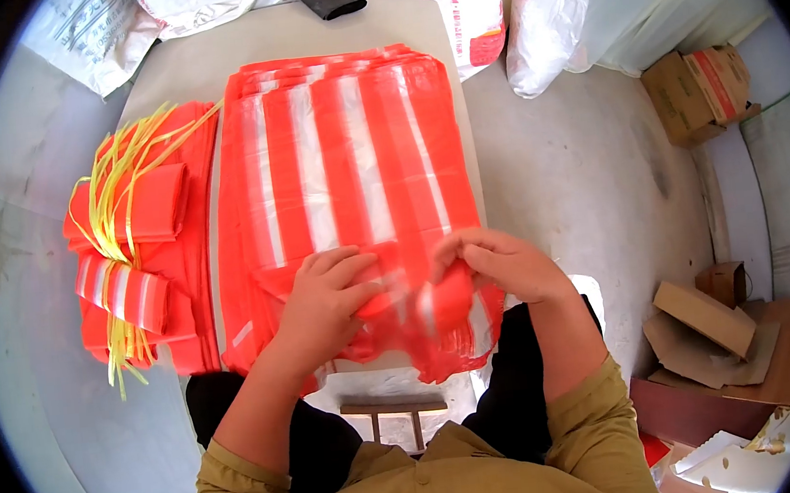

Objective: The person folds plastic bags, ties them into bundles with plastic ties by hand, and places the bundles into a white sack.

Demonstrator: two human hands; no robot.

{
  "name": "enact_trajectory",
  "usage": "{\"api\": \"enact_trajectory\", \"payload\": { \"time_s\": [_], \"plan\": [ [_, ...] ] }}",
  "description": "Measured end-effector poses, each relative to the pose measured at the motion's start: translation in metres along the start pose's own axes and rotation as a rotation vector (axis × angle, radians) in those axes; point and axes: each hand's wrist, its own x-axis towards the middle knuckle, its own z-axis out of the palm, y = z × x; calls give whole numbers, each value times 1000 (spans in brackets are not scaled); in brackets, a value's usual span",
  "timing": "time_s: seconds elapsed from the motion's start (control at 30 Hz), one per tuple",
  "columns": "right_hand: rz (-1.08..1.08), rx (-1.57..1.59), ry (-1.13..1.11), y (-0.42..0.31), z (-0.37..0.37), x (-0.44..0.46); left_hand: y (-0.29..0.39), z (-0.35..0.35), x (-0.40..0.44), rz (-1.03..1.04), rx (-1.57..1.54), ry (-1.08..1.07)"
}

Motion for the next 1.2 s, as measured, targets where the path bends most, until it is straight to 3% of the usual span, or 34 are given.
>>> {"api": "enact_trajectory", "payload": {
  "time_s": [0.07, 0.2, 0.4, 0.7, 0.93, 1.2],
  "plan": [
    [102, 47, 147, -3, 16, 14, -2, 2, -1, 13, 7, 12],
    [46, -9, 146, 8, 19, 36, -6, 8, -3, 34, 37, 30],
    [131, 23, 61, -2, 17, 41, -4, 9, -4, 31, 73, 27],
    [-76, -21, -81, 8, 18, 62, -1, 11, -5, 85, 115, 36],
    [39, -104, -134, -13, 18, 60, 2, 5, -6, 161, 202, -52],
    [-151, 34, -202, 16, 19, 80, 7, 3, -9, 96, 124, -56]
  ]
}}
